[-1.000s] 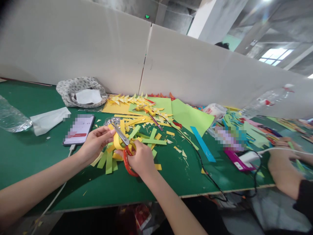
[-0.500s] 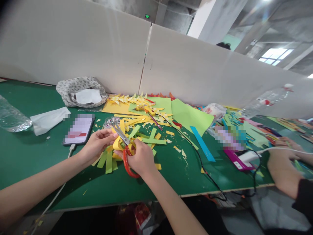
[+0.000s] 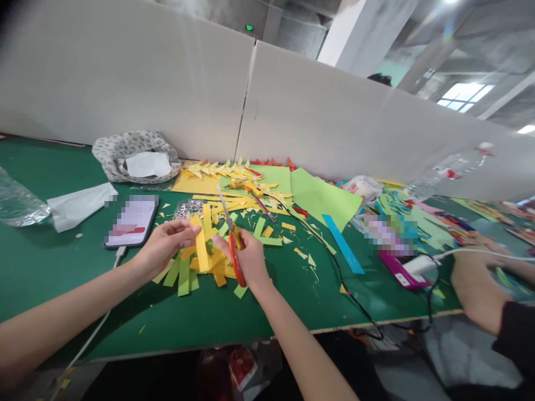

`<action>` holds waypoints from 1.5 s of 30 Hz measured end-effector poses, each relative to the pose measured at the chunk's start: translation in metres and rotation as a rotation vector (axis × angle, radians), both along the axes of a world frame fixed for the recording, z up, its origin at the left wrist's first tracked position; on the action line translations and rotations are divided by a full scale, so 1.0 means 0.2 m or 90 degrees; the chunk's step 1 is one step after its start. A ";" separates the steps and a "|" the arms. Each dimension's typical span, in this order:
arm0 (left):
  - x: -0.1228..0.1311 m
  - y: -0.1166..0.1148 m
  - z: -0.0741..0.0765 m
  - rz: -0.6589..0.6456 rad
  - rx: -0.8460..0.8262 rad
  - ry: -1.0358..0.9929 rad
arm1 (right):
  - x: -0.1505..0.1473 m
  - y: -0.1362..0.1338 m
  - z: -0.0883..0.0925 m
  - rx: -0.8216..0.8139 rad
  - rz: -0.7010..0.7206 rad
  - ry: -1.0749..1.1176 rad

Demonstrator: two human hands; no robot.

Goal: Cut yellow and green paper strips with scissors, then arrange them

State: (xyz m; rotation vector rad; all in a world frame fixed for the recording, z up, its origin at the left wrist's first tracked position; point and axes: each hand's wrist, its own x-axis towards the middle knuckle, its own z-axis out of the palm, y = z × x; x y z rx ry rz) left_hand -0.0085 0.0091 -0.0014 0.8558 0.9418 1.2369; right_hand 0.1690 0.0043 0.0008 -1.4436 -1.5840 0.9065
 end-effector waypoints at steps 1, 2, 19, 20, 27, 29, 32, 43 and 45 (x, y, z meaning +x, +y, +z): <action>0.00 0.00 -0.01 -0.026 -0.002 0.028 | 0.01 0.01 0.00 -0.028 0.003 0.050; 0.00 0.00 -0.01 -0.063 -0.002 0.054 | 0.01 0.02 0.01 -0.052 0.014 0.094; 0.01 -0.01 0.00 -0.137 0.004 0.053 | 0.02 0.03 0.08 -0.078 -0.036 0.386; 0.01 0.00 0.00 -0.085 -0.007 0.028 | 0.03 0.03 0.08 -0.090 -0.022 0.382; -0.02 0.02 0.01 0.048 -0.006 -0.024 | -0.02 -0.01 0.08 -0.132 0.069 0.330; -0.02 0.02 0.02 0.067 -0.005 -0.031 | -0.03 -0.02 0.08 -0.119 0.061 0.343; 0.00 0.00 0.02 -0.021 -0.040 -0.018 | -0.03 -0.02 0.07 -0.092 0.035 0.362; 0.02 -0.02 -0.03 -0.213 0.026 0.064 | -0.05 -0.02 -0.01 -0.042 0.083 0.301; 0.03 -0.01 -0.03 -0.204 0.029 0.075 | -0.05 -0.02 -0.02 -0.040 0.090 0.291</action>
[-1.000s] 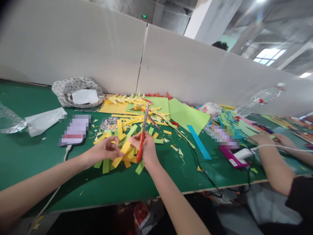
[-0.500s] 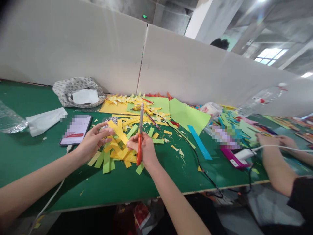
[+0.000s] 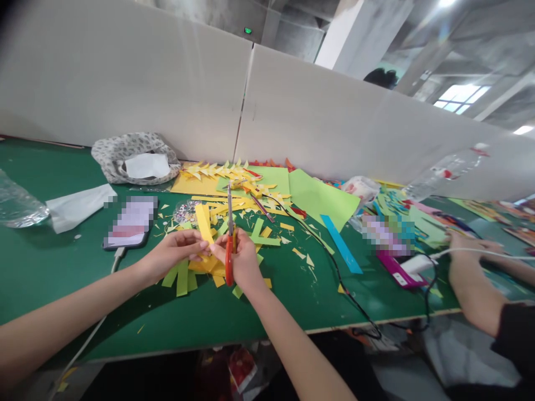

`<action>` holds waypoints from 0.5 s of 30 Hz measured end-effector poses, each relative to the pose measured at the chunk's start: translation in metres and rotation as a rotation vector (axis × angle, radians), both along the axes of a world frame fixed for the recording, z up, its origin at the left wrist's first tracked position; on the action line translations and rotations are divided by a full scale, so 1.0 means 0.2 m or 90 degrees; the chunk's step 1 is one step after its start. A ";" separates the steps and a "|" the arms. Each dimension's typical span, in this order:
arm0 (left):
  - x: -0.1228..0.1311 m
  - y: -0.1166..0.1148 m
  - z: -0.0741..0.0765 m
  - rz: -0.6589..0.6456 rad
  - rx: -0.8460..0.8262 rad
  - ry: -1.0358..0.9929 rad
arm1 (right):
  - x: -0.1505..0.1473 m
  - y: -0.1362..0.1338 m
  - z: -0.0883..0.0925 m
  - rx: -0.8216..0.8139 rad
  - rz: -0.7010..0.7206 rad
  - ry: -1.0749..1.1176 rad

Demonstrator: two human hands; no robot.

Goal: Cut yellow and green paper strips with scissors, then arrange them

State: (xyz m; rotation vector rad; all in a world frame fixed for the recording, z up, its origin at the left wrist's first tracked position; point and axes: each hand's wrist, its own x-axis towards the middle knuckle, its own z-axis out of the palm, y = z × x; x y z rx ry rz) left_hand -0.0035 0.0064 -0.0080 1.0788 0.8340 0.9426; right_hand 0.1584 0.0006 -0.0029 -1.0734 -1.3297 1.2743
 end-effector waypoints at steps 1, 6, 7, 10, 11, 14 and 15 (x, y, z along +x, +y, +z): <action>0.00 0.00 0.00 0.007 0.001 0.005 | 0.00 0.00 0.00 0.003 0.002 -0.001; 0.01 -0.01 0.01 0.037 0.008 0.022 | 0.00 0.00 -0.02 0.021 0.002 -0.009; 0.01 -0.01 0.01 0.036 0.009 0.023 | 0.00 0.00 -0.02 0.028 -0.002 -0.018; 0.01 -0.01 0.00 0.031 0.007 0.022 | 0.00 0.01 -0.02 0.050 -0.012 -0.055; 0.01 -0.01 0.00 0.031 0.005 0.022 | 0.00 0.01 -0.02 0.058 -0.015 -0.067; 0.01 0.00 -0.01 0.036 0.012 0.029 | 0.00 0.00 -0.01 0.072 -0.036 -0.125; 0.01 0.00 0.00 0.047 0.021 0.030 | 0.00 -0.01 0.00 0.075 -0.050 -0.163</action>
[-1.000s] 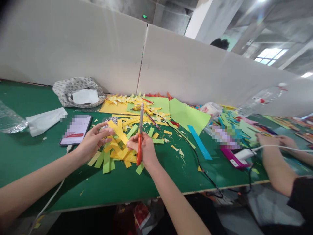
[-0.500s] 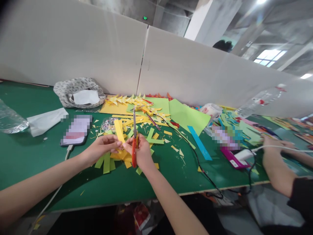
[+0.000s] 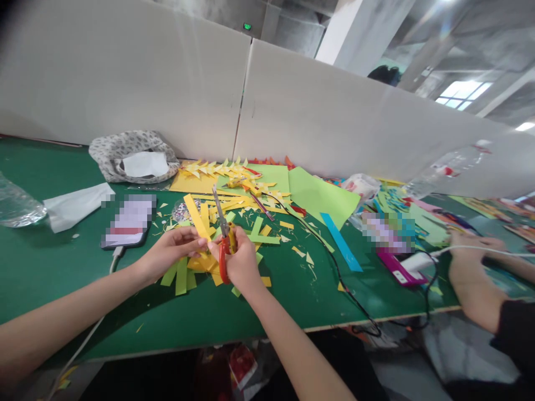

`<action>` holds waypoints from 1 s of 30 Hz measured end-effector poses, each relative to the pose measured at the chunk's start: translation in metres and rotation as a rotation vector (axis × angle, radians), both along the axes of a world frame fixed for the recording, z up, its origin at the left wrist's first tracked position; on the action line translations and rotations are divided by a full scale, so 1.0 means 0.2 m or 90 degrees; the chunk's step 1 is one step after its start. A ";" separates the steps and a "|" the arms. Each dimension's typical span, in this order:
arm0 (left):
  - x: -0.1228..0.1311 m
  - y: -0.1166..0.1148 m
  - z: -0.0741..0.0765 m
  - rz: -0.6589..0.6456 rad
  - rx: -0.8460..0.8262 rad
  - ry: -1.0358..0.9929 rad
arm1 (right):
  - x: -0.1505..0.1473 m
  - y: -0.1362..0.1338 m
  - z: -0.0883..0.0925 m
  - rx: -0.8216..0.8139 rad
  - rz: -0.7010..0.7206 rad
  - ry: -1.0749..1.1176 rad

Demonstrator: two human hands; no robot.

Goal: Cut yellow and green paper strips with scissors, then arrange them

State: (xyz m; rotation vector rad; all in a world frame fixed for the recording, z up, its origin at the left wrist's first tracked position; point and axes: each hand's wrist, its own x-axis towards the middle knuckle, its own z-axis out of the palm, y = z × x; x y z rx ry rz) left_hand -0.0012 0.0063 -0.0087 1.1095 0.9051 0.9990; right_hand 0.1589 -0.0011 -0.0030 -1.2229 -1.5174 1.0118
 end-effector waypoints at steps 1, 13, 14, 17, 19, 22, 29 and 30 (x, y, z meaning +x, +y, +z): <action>0.00 0.00 0.00 0.021 0.013 -0.003 | 0.00 -0.01 0.01 0.006 -0.020 -0.051; -0.04 0.01 0.04 0.162 0.077 -0.062 | 0.01 -0.03 0.03 0.122 -0.075 -0.507; -0.04 0.01 0.04 0.157 0.076 -0.062 | 0.01 -0.03 0.03 0.122 -0.073 -0.511; -0.03 0.01 0.04 0.142 0.076 -0.058 | 0.02 -0.03 0.03 0.125 -0.068 -0.511; -0.03 0.01 0.04 0.139 0.076 -0.055 | 0.02 -0.03 0.04 0.125 -0.062 -0.506; -0.03 0.01 0.03 0.140 0.079 -0.046 | 0.02 -0.04 0.04 0.126 -0.056 -0.497; -0.03 0.01 0.02 0.135 0.078 -0.048 | 0.02 -0.04 0.03 0.116 -0.052 -0.494; -0.03 0.01 0.02 0.134 0.079 -0.050 | 0.02 -0.04 0.03 0.115 -0.052 -0.494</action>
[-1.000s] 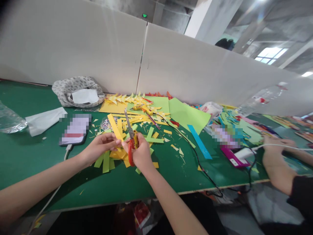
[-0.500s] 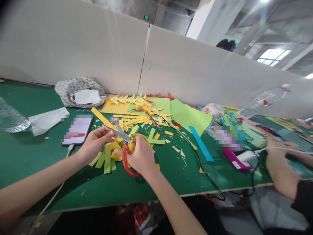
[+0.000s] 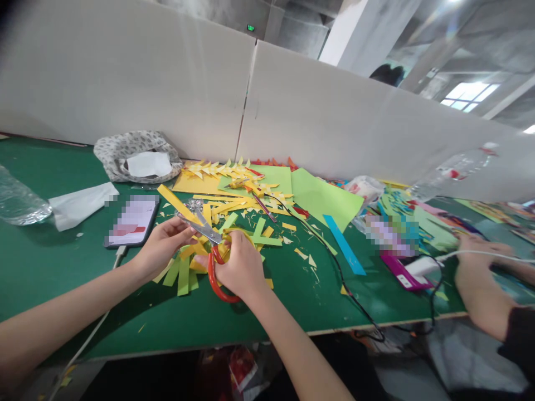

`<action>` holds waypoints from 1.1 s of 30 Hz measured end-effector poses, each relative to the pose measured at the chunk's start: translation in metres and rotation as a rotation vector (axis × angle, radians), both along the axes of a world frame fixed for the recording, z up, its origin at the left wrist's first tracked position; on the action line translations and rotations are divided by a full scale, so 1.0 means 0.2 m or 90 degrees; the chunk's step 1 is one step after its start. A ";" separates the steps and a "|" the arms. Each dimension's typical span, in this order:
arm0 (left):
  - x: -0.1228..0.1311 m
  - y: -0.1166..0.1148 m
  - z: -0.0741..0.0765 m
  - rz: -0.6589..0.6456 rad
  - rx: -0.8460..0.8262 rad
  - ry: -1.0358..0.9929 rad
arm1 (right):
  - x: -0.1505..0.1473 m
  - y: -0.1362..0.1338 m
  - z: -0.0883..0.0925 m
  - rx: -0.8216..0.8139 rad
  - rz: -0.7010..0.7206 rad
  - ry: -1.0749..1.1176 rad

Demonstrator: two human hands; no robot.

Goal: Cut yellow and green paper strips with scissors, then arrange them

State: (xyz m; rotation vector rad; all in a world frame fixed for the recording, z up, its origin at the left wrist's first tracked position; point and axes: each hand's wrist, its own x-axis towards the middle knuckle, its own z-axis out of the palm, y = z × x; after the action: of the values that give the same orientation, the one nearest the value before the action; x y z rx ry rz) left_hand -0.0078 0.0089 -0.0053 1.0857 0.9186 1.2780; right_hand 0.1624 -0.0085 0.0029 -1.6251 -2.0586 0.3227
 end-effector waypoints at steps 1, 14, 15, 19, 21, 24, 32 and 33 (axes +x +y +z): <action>0.00 0.00 0.00 -0.001 0.001 -0.001 | 0.00 0.00 0.00 0.000 -0.001 0.001; 0.00 0.00 0.00 -0.005 -0.011 -0.014 | 0.00 0.00 0.00 0.005 -0.006 0.004; 0.00 0.00 0.00 -0.007 -0.015 -0.016 | 0.00 0.00 0.00 0.007 -0.005 0.006; 0.00 0.01 0.01 -0.011 -0.040 -0.036 | 0.01 0.00 0.00 0.015 0.000 0.009; -0.01 0.01 0.01 -0.020 -0.052 -0.048 | 0.01 0.00 0.00 0.015 0.001 0.004; -0.01 0.02 0.01 -0.041 -0.057 -0.054 | 0.01 0.00 0.00 0.020 0.003 -0.001; -0.02 0.02 0.01 -0.062 -0.050 -0.041 | 0.01 0.00 0.01 0.043 0.021 0.004; -0.02 0.02 0.01 -0.062 -0.050 -0.040 | 0.01 0.00 0.01 0.043 0.022 0.005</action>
State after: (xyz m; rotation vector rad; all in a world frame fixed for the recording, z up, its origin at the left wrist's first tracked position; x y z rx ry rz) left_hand -0.0126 0.0129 -0.0025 1.0110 0.8509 1.1803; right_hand 0.1651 -0.0085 0.0059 -1.5473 -2.0709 0.2694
